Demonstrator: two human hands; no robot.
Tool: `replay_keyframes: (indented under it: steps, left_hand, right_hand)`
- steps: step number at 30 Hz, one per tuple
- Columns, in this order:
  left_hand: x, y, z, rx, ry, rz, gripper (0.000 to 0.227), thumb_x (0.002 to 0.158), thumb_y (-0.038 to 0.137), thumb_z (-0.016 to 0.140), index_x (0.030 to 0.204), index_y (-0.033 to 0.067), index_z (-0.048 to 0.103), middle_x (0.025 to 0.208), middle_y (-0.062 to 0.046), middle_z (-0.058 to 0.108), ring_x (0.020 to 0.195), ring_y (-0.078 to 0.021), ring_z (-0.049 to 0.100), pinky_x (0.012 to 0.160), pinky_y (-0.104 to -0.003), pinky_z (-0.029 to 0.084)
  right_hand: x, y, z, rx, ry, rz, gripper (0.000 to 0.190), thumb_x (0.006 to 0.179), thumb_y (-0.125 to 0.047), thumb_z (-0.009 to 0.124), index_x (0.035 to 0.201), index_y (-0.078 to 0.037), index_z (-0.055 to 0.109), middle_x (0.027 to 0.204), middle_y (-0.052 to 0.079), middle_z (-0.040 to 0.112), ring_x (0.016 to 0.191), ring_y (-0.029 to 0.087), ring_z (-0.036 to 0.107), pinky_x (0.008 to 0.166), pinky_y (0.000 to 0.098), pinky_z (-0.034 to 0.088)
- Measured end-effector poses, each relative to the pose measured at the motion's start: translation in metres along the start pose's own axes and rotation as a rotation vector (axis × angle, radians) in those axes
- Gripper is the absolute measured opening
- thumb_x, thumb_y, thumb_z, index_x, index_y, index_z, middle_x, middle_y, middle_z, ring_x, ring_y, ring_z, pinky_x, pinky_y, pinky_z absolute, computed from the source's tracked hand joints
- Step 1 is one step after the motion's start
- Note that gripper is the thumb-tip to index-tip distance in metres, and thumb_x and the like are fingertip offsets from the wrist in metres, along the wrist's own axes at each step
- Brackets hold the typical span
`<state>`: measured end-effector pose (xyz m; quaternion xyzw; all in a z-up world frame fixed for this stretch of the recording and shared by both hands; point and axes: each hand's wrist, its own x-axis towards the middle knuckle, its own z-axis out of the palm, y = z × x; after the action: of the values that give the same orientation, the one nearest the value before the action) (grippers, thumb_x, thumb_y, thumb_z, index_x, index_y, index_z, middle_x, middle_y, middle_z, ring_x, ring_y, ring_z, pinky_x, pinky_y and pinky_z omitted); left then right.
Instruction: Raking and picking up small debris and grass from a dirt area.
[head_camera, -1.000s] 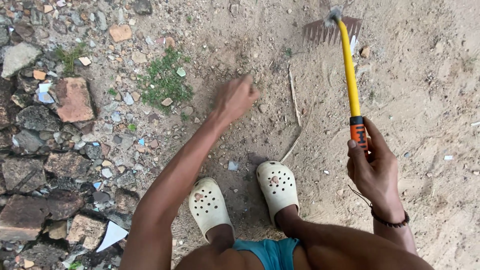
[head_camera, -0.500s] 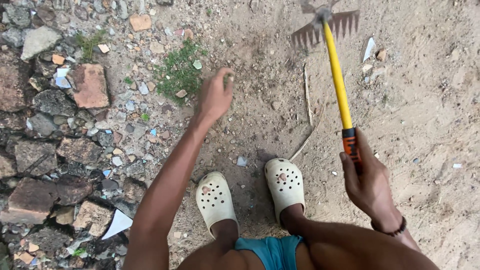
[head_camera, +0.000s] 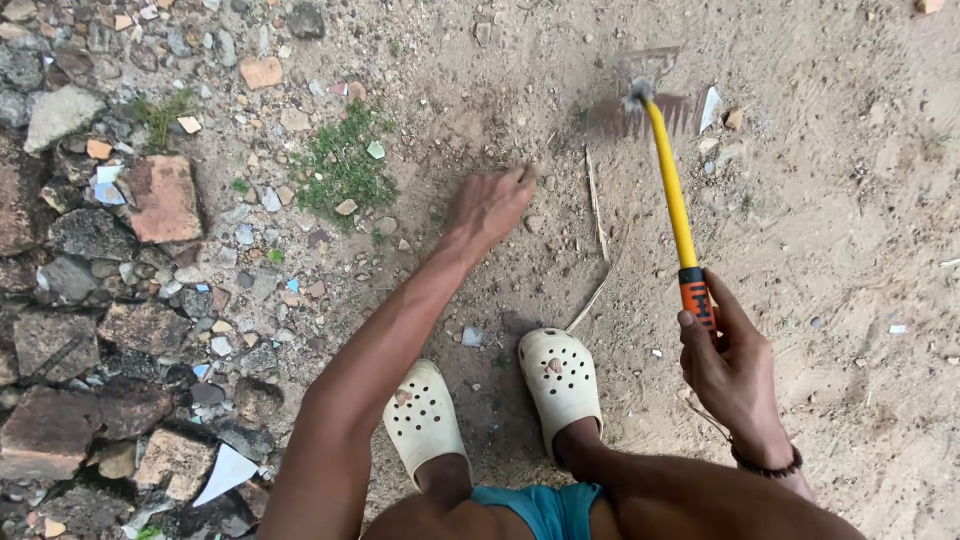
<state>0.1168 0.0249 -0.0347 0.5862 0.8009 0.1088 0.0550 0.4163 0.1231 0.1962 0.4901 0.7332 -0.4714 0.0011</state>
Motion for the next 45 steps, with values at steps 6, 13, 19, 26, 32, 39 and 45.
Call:
replay_keyframes:
  steps: [6,13,19,26,32,39,45]
  left_hand:
    - [0.005,0.013,-0.03,-0.3,-0.243,-0.207,0.018,0.113,0.007,0.051,0.109,0.0056,0.068,0.074,-0.007,0.067,0.05,-0.0079,0.045,0.036,-0.024,0.036]
    - [-0.03,-0.013,-0.051,-0.689,0.166,-0.532,0.015,0.108,0.016,0.059,0.115,0.0067,0.068,0.09,-0.009,0.077,0.045,-0.0049,0.047,0.033,-0.022,0.035]
    - [-0.049,-0.005,-0.015,-0.187,0.204,-0.177,0.041,0.098,0.021,0.065,0.127,-0.0068,0.063,0.118,-0.026,0.071,0.035,-0.007,0.046,0.023,-0.02,0.033]
    - [-0.044,-0.036,-0.031,-0.293,0.138,-0.446,0.015,0.109,0.016,0.055,0.111,0.0079,0.067,0.078,-0.006,0.07,0.048,-0.0117,0.05,0.035,-0.026,0.039]
    - [-0.05,-0.023,-0.056,-0.31,0.146,-0.337,0.032,0.103,0.027,0.06,0.123,0.0032,0.064,0.101,-0.015,0.071,0.047,-0.0094,0.055,0.034,-0.024,0.045]
    - [-0.036,-0.015,-0.031,-0.027,0.13,-0.072,0.046,0.1,0.014,0.06,0.145,0.0051,0.059,0.084,-0.015,0.071,0.047,-0.0129,0.057,0.034,-0.026,0.048]
    - [-0.025,-0.035,-0.016,0.042,-0.031,-0.073,0.016,0.111,0.001,0.049,0.117,-0.0007,0.064,0.075,-0.01,0.065,0.051,-0.0126,0.055,0.036,-0.029,0.044]
  right_hand:
    - [-0.002,0.0,0.005,0.077,-0.035,0.041,0.06,0.098,-0.015,0.061,0.156,-0.009,0.045,0.08,0.008,0.066,0.051,0.009,0.054,0.039,0.0268,0.043]
    - [0.007,0.001,0.006,0.076,-0.071,-0.028,0.063,0.097,-0.013,0.063,0.157,-0.009,0.045,0.08,0.006,0.065,0.05,0.008,0.052,0.039,0.0259,0.042]
    - [0.006,-0.004,0.014,0.058,-0.094,-0.087,0.061,0.097,-0.013,0.064,0.156,-0.008,0.046,0.078,0.006,0.065,0.05,0.007,0.052,0.039,0.0252,0.042]
    - [0.001,0.003,0.013,0.004,-0.09,-0.069,0.061,0.097,-0.012,0.064,0.156,-0.009,0.046,0.076,0.006,0.065,0.049,0.008,0.051,0.039,0.0262,0.04]
    - [0.001,0.0,0.02,0.008,-0.074,-0.049,0.06,0.097,-0.012,0.064,0.155,-0.009,0.047,0.083,0.008,0.067,0.052,0.008,0.053,0.04,0.0257,0.042]
    - [0.0,0.0,0.018,0.025,-0.084,-0.077,0.059,0.097,-0.012,0.065,0.154,-0.008,0.048,0.085,0.008,0.068,0.052,0.008,0.053,0.041,0.0251,0.042]
    - [0.004,0.005,0.018,-0.032,-0.068,-0.14,0.058,0.097,-0.011,0.064,0.152,-0.006,0.049,0.082,0.007,0.068,0.051,0.008,0.054,0.039,0.0258,0.042]
